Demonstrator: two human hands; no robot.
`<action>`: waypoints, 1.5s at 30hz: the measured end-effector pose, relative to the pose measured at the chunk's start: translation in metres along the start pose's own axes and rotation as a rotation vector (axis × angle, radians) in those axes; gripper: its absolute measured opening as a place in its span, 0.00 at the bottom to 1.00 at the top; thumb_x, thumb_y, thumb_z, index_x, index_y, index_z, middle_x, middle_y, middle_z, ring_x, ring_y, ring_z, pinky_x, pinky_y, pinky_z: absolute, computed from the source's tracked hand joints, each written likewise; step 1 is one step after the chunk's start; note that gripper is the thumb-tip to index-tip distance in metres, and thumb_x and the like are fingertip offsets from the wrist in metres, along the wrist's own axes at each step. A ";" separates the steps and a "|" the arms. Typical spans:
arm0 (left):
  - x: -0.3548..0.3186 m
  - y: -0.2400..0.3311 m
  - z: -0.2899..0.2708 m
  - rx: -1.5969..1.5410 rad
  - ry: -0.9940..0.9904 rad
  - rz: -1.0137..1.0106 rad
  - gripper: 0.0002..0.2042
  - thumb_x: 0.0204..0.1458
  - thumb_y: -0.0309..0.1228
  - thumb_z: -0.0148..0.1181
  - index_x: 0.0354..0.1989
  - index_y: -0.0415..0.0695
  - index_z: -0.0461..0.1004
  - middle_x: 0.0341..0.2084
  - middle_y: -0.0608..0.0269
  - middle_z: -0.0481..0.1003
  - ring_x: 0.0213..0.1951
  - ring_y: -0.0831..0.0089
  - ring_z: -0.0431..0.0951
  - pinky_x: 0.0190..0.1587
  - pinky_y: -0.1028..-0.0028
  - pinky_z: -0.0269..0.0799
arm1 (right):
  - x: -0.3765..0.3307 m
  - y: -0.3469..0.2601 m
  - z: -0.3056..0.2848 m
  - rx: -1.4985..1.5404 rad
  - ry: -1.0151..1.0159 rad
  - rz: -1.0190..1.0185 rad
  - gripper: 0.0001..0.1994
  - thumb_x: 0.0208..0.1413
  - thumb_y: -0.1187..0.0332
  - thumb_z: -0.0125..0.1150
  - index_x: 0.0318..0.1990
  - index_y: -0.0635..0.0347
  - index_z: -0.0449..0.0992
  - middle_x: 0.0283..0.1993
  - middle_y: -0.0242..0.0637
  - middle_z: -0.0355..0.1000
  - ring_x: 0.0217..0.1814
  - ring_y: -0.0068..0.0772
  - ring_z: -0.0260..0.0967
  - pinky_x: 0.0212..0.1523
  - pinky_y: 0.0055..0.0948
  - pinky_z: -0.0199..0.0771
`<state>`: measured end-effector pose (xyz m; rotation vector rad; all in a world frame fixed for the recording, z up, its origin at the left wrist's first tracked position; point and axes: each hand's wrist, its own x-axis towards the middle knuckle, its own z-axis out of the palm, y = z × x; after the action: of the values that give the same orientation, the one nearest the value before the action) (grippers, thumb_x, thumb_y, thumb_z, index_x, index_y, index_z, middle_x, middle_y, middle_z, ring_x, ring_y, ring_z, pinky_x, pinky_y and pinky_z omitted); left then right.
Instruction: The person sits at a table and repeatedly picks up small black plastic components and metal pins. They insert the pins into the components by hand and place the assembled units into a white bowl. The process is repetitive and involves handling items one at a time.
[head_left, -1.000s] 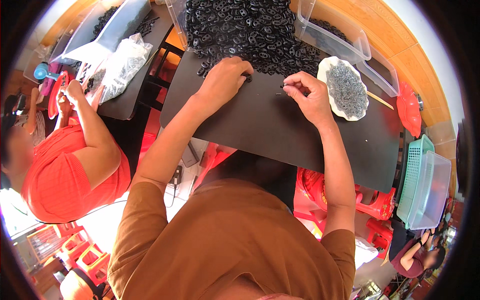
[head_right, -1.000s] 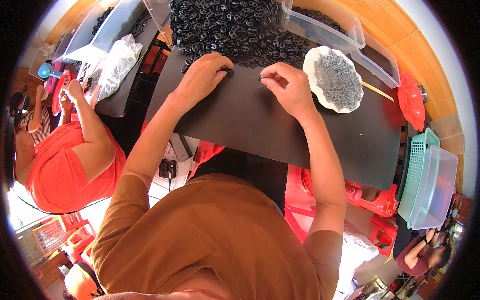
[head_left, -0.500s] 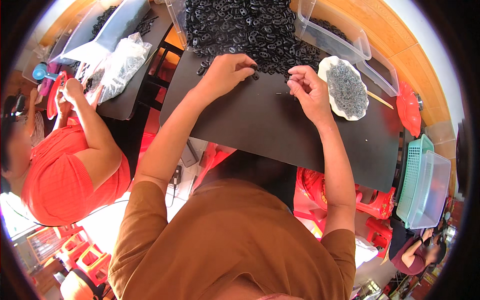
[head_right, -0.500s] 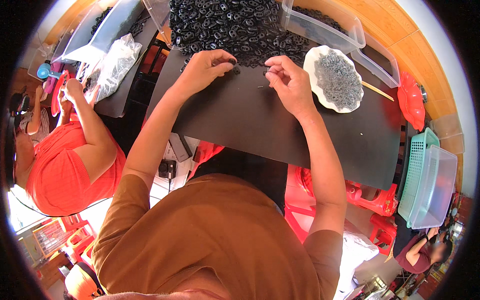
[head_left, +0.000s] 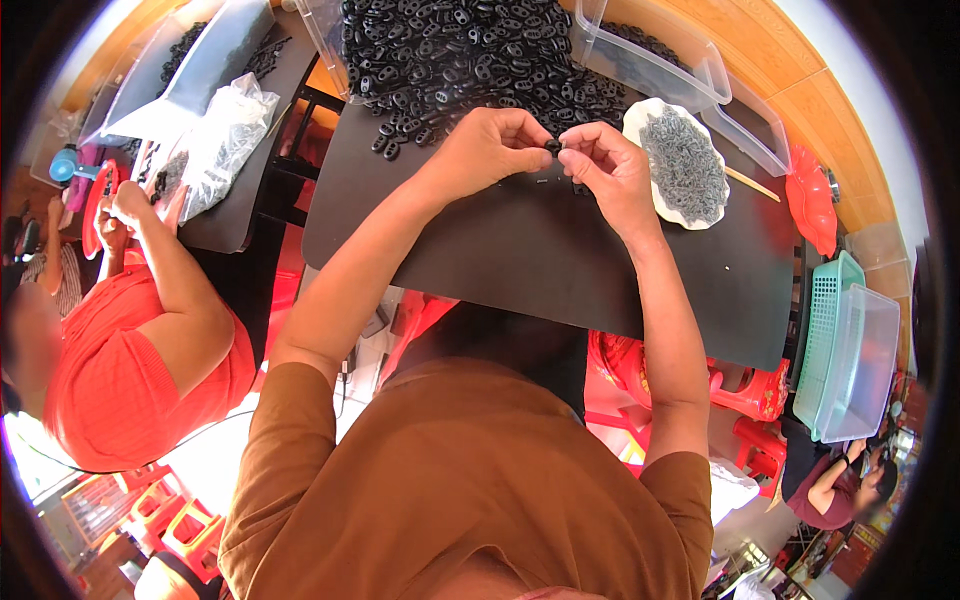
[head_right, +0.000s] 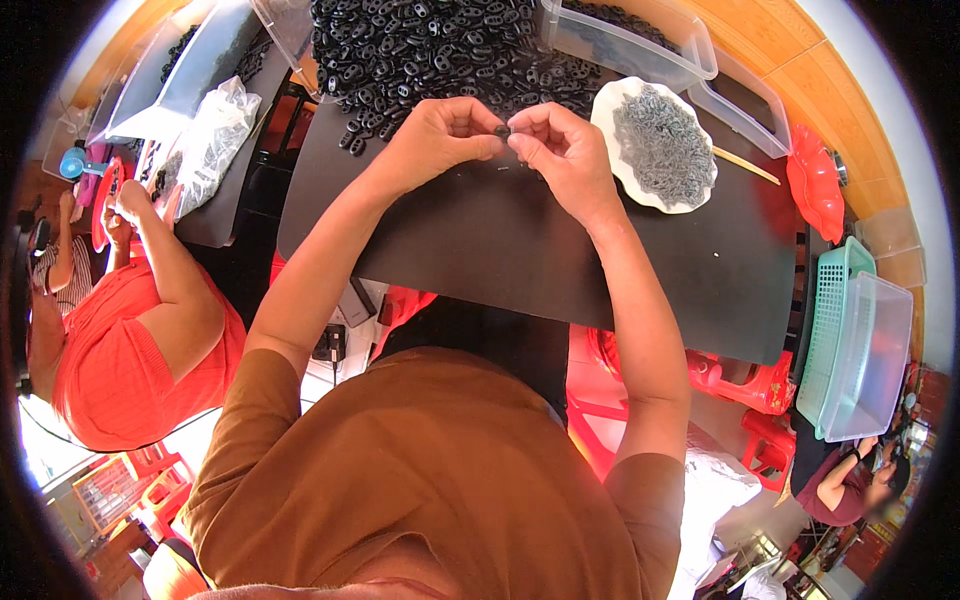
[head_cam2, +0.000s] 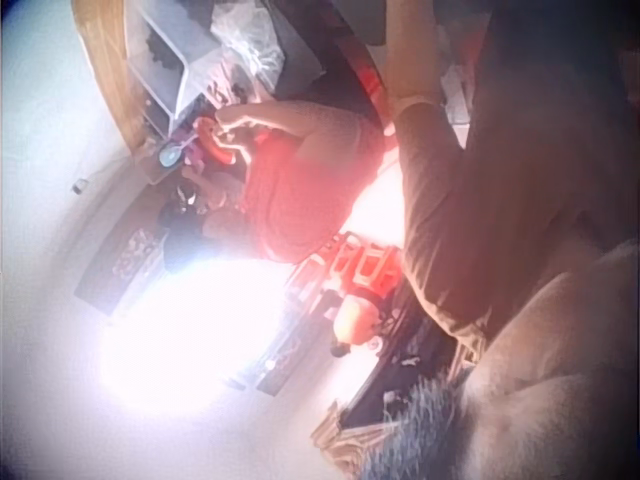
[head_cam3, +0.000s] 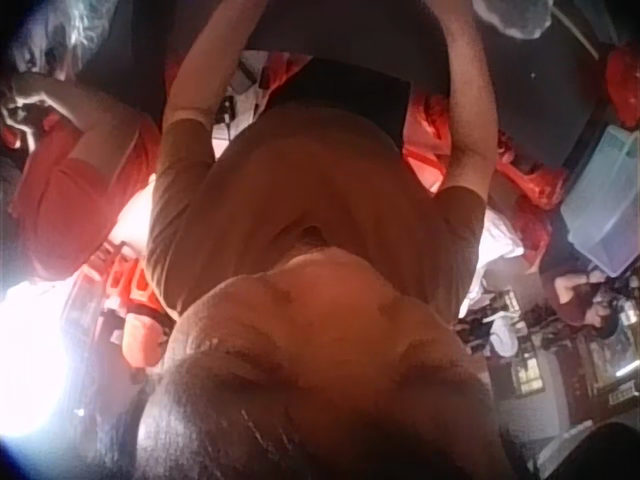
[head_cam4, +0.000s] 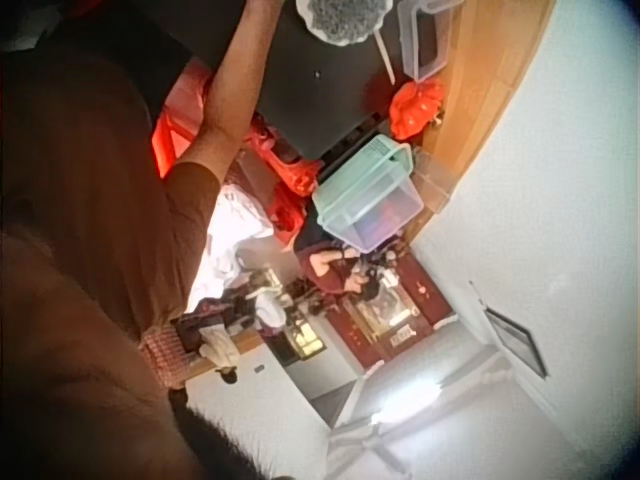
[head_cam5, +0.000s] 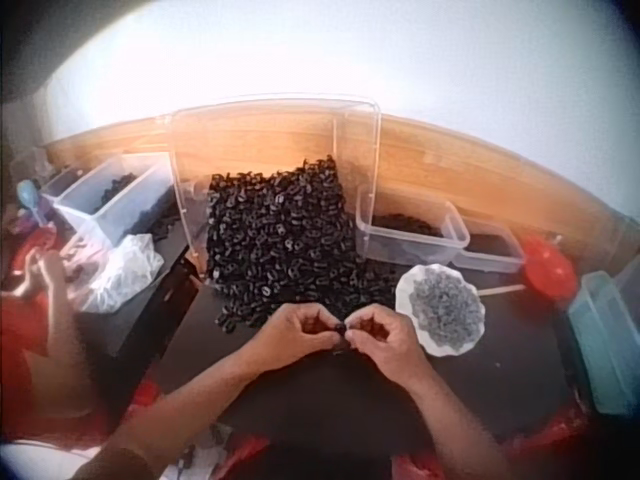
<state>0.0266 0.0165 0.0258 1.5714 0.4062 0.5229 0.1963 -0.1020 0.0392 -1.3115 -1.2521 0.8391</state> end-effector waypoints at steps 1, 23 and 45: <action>-0.001 0.000 0.002 -0.016 -0.004 0.024 0.07 0.52 0.24 0.64 0.38 0.38 0.77 0.30 0.66 0.79 0.33 0.82 0.78 0.39 0.81 0.74 | 0.000 -0.001 0.000 0.010 0.000 0.004 0.06 0.56 0.75 0.63 0.41 0.61 0.77 0.32 0.26 0.74 0.32 0.13 0.67 0.34 0.16 0.69; 0.000 -0.020 -0.009 -0.737 -0.097 -0.142 0.14 0.59 0.25 0.59 0.53 0.43 0.72 0.42 0.62 0.77 0.42 0.76 0.79 0.47 0.82 0.77 | 0.000 -0.001 -0.004 0.011 0.023 0.036 0.06 0.58 0.72 0.63 0.40 0.62 0.75 0.34 0.30 0.75 0.32 0.19 0.74 0.34 0.19 0.74; -0.001 -0.018 -0.003 -0.413 0.015 -0.059 0.10 0.57 0.26 0.62 0.47 0.41 0.77 0.35 0.68 0.78 0.35 0.82 0.77 0.42 0.81 0.76 | 0.000 0.004 0.001 -0.047 -0.002 0.000 0.09 0.54 0.76 0.65 0.41 0.62 0.74 0.32 0.29 0.74 0.31 0.16 0.71 0.34 0.18 0.73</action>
<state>0.0258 0.0196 0.0076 1.1548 0.3303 0.5350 0.1961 -0.1015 0.0352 -1.3489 -1.2800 0.8152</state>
